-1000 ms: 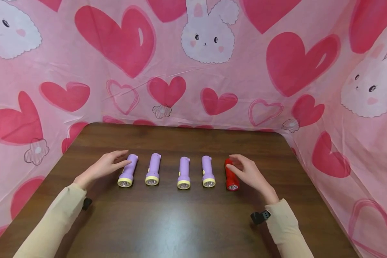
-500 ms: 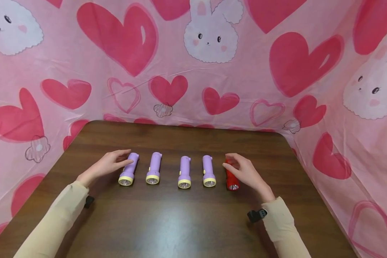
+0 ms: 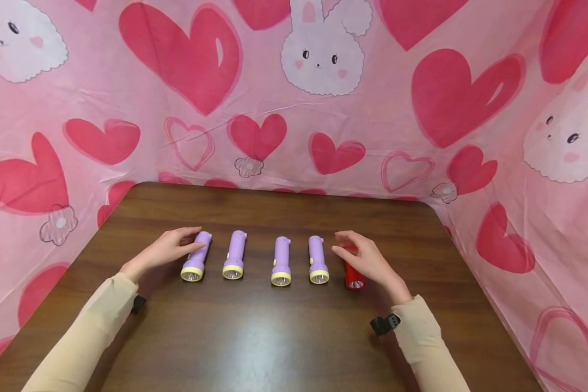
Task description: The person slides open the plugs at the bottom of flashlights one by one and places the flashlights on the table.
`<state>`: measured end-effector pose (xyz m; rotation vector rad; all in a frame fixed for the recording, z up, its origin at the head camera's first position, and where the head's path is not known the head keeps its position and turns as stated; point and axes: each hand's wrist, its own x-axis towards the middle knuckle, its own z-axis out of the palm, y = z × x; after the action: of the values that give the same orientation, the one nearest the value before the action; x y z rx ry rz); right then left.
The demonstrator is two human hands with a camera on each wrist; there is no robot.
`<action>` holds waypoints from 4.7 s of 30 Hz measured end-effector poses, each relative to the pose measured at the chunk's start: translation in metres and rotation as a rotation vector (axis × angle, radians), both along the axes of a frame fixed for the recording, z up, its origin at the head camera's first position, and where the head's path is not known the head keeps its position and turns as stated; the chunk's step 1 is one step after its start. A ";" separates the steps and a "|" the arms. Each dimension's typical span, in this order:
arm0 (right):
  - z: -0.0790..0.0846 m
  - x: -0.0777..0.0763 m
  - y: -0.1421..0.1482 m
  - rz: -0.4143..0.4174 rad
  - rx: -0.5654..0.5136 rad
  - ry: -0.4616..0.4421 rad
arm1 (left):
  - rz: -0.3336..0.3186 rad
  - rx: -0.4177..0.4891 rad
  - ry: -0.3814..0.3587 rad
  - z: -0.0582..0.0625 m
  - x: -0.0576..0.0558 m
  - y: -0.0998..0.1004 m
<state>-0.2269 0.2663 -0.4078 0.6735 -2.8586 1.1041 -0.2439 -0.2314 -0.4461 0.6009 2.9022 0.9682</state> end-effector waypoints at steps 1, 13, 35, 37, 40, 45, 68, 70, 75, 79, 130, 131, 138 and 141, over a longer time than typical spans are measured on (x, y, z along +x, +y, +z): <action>0.000 0.000 0.000 0.005 -0.002 -0.004 | 0.002 0.000 -0.002 0.000 0.000 0.000; -0.001 -0.003 -0.010 0.034 -0.028 -0.055 | 0.004 -0.013 -0.017 0.001 -0.002 0.004; -0.005 -0.008 -0.034 0.123 -0.040 -0.088 | 0.006 -0.035 -0.032 0.000 -0.003 0.005; -0.005 -0.008 -0.036 0.135 -0.041 -0.085 | 0.006 -0.034 -0.033 0.000 -0.004 0.005; -0.005 -0.009 -0.038 0.146 -0.047 -0.076 | 0.004 -0.035 -0.032 0.000 -0.005 0.004; -0.005 -0.009 -0.044 0.151 -0.064 -0.079 | 0.006 -0.034 -0.048 -0.001 -0.005 0.004; -0.002 -0.011 -0.071 0.182 -0.066 -0.102 | -0.006 -0.022 -0.046 0.002 -0.005 0.005; -0.002 -0.012 -0.073 0.179 -0.065 -0.109 | -0.006 -0.020 -0.042 0.002 -0.005 0.005; -0.001 -0.011 -0.079 0.184 -0.063 -0.112 | -0.009 -0.019 -0.042 0.002 -0.005 0.005; 0.000 -0.011 -0.084 0.203 -0.060 -0.108 | -0.011 -0.019 -0.046 0.002 -0.006 0.004; -0.003 -0.011 -0.136 0.285 -0.099 -0.152 | -0.022 0.015 -0.062 0.002 -0.008 0.004; -0.003 -0.011 -0.137 0.287 -0.100 -0.154 | -0.019 0.017 -0.075 0.002 -0.009 0.004; -0.005 -0.011 -0.145 0.298 -0.095 -0.154 | -0.011 -0.018 -0.080 0.002 -0.011 0.005; -0.006 -0.011 -0.148 0.304 -0.095 -0.150 | -0.011 -0.021 -0.082 0.002 -0.011 0.005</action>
<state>-0.2382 0.1184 -0.4135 1.0919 -2.8662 1.3719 -0.2549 -0.2266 -0.4443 0.5618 2.8307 0.9364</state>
